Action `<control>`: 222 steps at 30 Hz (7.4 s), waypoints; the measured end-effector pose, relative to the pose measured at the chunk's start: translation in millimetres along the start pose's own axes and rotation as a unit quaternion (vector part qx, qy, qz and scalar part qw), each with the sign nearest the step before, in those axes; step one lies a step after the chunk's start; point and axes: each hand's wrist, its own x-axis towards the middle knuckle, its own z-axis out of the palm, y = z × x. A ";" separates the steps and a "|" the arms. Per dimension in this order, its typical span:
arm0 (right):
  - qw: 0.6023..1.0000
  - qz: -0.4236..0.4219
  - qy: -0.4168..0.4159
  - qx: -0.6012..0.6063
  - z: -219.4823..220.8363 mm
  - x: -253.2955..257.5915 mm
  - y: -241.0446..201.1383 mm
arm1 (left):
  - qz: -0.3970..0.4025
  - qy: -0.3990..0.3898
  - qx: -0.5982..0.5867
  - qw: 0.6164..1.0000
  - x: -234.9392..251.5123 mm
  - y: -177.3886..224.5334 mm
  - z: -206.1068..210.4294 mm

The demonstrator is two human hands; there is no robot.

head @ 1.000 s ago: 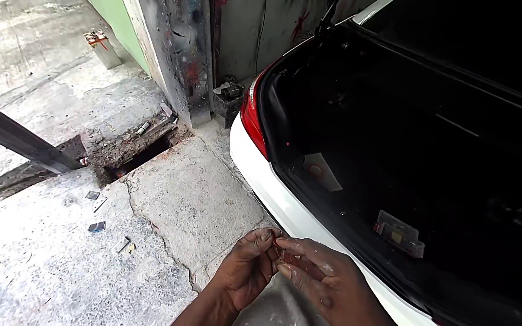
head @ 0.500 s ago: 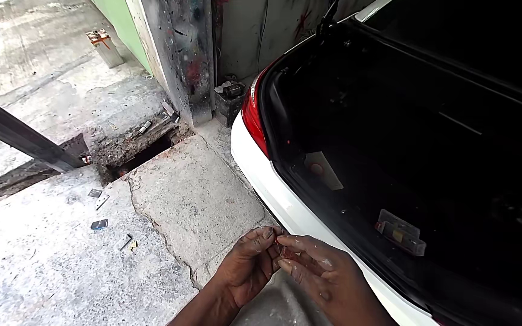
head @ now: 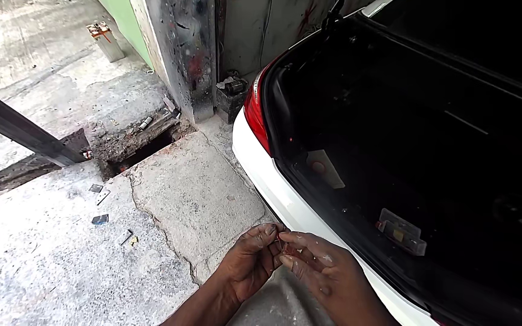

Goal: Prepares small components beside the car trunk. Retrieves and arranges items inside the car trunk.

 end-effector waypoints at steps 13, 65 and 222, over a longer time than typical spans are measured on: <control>0.997 0.037 -0.013 0.060 2.3 -0.6 3.3 | 0.000 0.051 0.029 0.998 -2.6 -0.8 -3.7; 0.998 0.062 -0.022 0.016 5.8 0.2 7.9 | -0.016 0.067 0.028 0.997 -0.6 -1.2 -13.2; 0.982 0.165 0.050 0.080 -4.9 7.9 -1.8 | -0.065 -0.058 0.079 0.993 10.0 5.4 -34.1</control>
